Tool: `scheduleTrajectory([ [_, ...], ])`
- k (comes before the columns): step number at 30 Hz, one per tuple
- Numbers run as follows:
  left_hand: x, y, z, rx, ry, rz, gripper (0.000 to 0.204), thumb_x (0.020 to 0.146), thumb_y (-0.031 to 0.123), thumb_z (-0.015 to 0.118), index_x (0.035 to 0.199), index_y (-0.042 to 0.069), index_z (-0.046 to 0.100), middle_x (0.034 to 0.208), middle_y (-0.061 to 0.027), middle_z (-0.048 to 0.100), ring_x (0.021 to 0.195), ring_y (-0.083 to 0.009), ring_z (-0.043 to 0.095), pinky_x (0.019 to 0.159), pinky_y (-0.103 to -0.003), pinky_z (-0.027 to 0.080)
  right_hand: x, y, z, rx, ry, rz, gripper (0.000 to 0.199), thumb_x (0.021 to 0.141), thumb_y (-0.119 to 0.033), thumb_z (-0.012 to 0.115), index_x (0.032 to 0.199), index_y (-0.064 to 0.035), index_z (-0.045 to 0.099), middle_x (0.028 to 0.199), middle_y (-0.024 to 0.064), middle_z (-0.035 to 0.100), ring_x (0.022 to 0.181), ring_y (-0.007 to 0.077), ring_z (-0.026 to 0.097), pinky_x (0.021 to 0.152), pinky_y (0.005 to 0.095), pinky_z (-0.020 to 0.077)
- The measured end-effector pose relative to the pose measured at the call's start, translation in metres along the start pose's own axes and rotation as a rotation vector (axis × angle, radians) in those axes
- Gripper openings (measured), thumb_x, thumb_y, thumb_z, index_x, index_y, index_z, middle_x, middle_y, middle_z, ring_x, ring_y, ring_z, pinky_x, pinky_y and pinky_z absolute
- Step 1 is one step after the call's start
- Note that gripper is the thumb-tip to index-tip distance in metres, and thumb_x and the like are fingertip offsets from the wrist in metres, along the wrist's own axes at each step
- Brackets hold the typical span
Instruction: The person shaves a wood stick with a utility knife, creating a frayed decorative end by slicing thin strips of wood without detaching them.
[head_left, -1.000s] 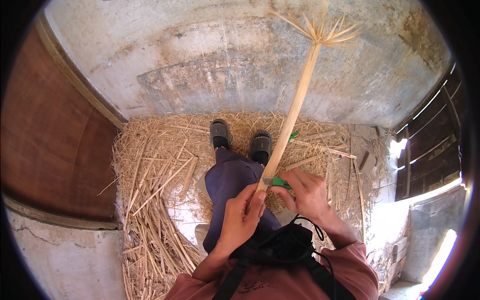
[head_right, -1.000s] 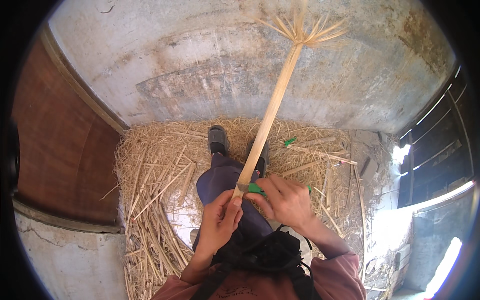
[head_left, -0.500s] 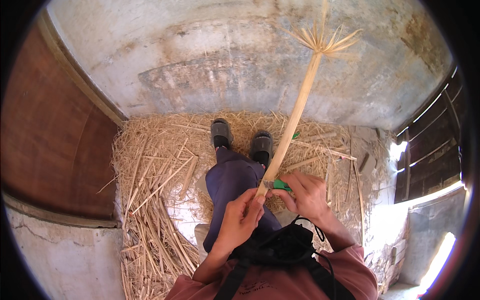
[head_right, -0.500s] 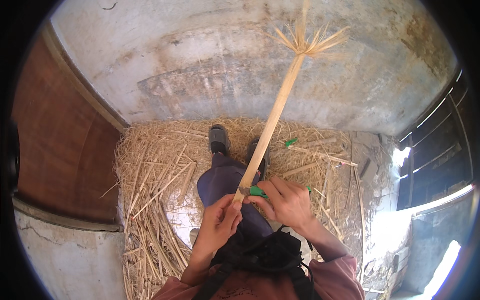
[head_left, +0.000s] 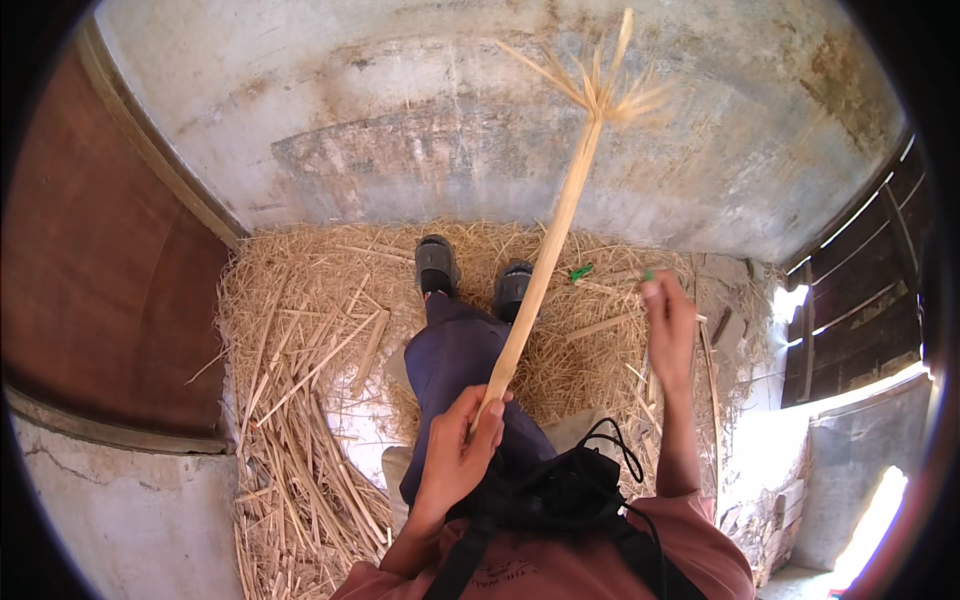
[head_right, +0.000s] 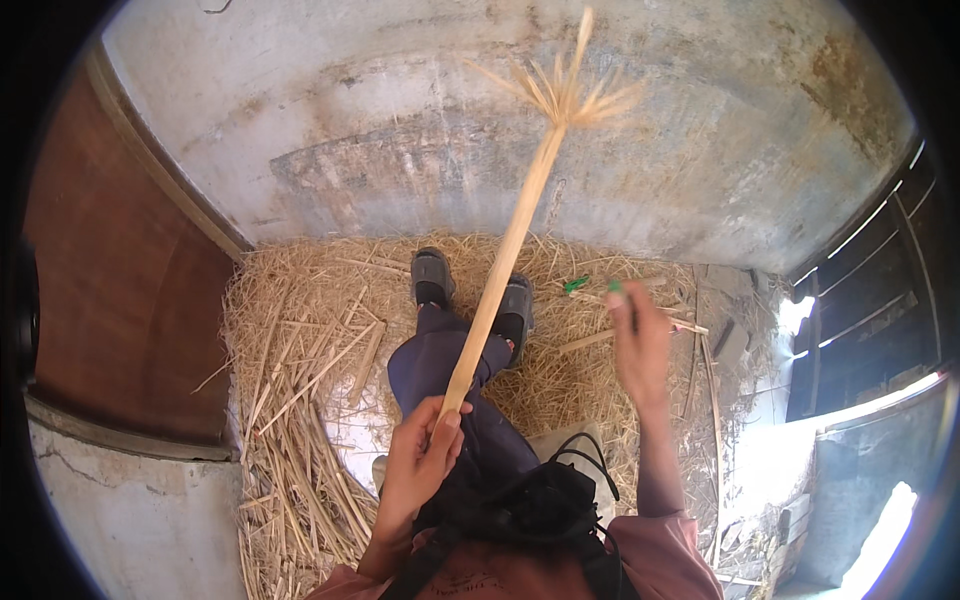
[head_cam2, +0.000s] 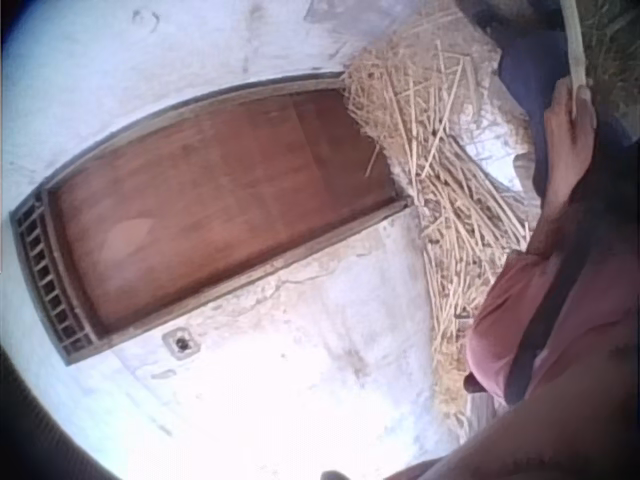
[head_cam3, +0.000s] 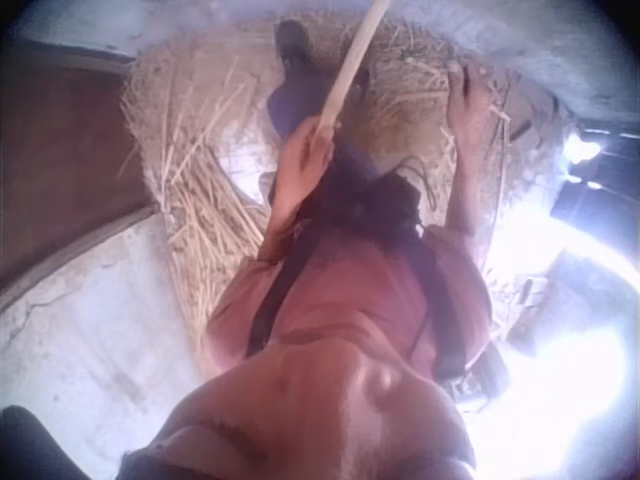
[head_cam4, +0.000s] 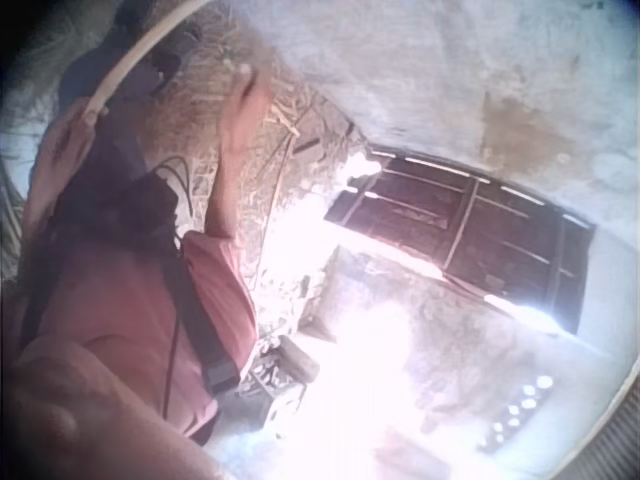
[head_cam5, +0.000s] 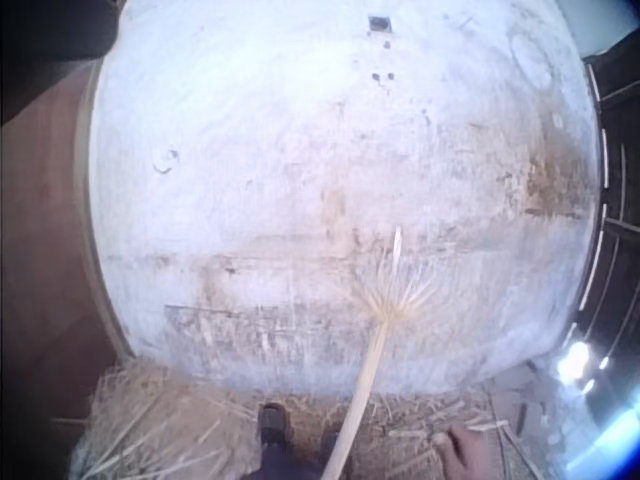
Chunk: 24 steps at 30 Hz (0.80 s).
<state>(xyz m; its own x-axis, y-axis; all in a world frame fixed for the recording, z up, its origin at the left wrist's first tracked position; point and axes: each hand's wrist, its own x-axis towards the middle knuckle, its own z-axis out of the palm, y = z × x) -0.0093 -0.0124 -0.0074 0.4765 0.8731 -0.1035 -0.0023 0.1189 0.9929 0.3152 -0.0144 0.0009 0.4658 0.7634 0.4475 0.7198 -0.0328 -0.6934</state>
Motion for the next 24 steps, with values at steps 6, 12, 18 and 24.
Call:
scheduleTrajectory([
  [6, 0.02, 0.01, -0.001, -0.252, -0.161, -0.09, 0.038, 0.121, 0.038, 0.051, 0.104, 0.006, 0.059, 0.068, 0.0061, 0.045, 0.052, -0.0018, 0.038, 0.047, -0.021, 0.031, -0.033, -0.046, 0.022, 0.377, -0.338, 0.032, 0.02, 0.101, -0.011, 0.079, 0.118, -0.0049, 0.071, 0.074, -0.0041, 0.052, 0.067, 0.0063, 0.044, 0.063, 0.0273, 0.0384],
  [12, 0.036, 0.016, 0.006, -0.223, -0.169, -0.102, 0.05, 0.121, 0.048, 0.045, 0.092, 0.008, 0.054, 0.06, 0.0057, 0.038, 0.045, -0.0034, 0.034, 0.043, -0.023, 0.029, -0.038, -0.056, 0.027, 0.614, -0.445, 0.095, 0.032, 0.095, -0.007, 0.086, 0.125, -0.0058, 0.076, 0.079, -0.0081, 0.062, 0.065, 0.002, 0.04, 0.06, 0.0236, 0.0329],
  [18, 0.042, 0.019, 0.021, -0.163, -0.097, -0.059, 0.059, 0.12, 0.052, 0.043, 0.08, 0.009, 0.052, 0.056, 0.0044, 0.038, 0.044, -0.0048, 0.035, 0.041, -0.024, 0.029, -0.042, -0.072, 0.027, 0.629, -0.497, 0.048, 0.034, 0.091, -0.009, 0.091, 0.123, -0.0059, 0.077, 0.083, -0.0037, 0.071, 0.065, 0.0008, 0.04, 0.058, 0.0239, 0.0313],
  [24, 0.038, 0.015, 0.021, -0.219, -0.113, -0.088, 0.063, 0.119, 0.058, 0.043, 0.082, 0.009, 0.054, 0.058, 0.0028, 0.043, 0.045, -0.0069, 0.041, 0.044, -0.024, 0.032, -0.044, -0.071, 0.034, 0.674, -0.397, -0.068, 0.027, 0.098, -0.013, 0.083, 0.12, -0.0024, 0.071, 0.086, 0.0009, 0.065, 0.065, 0.0057, 0.047, 0.058, 0.027, 0.0381],
])
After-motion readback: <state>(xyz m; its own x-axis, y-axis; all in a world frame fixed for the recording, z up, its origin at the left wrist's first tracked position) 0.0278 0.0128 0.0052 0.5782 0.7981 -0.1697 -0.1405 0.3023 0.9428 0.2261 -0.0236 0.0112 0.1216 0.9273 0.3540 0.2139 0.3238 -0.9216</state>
